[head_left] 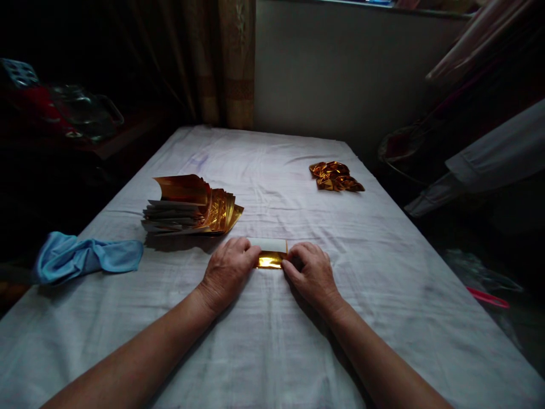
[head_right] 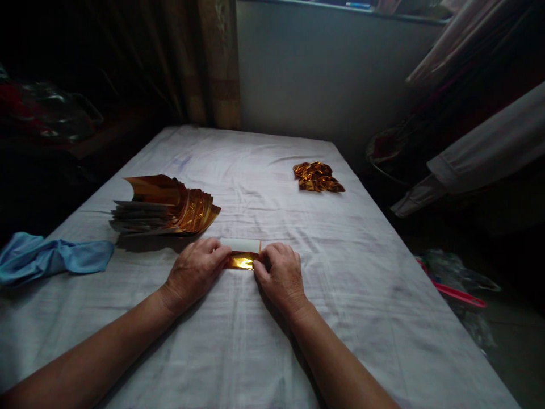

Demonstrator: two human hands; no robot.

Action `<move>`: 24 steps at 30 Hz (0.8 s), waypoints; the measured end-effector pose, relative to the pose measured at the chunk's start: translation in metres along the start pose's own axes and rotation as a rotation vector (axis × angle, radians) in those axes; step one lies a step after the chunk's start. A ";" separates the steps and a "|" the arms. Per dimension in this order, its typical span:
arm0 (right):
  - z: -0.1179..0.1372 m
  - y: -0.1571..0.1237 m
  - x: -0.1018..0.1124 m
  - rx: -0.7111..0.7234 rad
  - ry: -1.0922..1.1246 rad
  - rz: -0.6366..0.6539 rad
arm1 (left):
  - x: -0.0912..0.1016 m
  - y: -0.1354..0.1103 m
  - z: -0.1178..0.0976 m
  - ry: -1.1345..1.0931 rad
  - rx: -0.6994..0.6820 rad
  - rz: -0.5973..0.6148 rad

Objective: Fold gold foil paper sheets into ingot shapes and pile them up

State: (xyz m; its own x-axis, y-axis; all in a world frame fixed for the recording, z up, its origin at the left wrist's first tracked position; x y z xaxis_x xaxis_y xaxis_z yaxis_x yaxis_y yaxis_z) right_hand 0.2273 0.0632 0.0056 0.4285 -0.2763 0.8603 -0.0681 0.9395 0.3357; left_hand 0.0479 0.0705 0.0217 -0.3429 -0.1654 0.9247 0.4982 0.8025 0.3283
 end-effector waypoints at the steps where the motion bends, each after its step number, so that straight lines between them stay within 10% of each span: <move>1: -0.001 0.000 0.000 -0.004 0.007 -0.012 | 0.001 0.000 -0.004 0.003 -0.063 -0.021; 6: 0.001 -0.002 -0.001 0.030 0.046 -0.003 | 0.002 0.000 -0.020 0.007 -0.314 -0.015; 24: 0.026 0.001 -0.005 -0.067 -0.153 0.051 | 0.007 -0.020 -0.021 0.022 -0.415 0.072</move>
State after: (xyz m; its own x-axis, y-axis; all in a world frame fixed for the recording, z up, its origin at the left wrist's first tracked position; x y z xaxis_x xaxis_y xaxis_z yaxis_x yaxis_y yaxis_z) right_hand 0.2019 0.0602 0.0113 0.2833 -0.2506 0.9257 -0.0234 0.9632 0.2679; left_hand 0.0521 0.0418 0.0254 -0.2808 -0.1330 0.9505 0.8001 0.5146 0.3084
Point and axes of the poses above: each hand's wrist, its own y-axis towards the middle knuckle, its own x-axis out of the back of the hand, z = x × y, the point moved 6 cm from there along y, towards the middle knuckle, and after that the axes turned 8 degrees about -y, right-handed, at the moved point
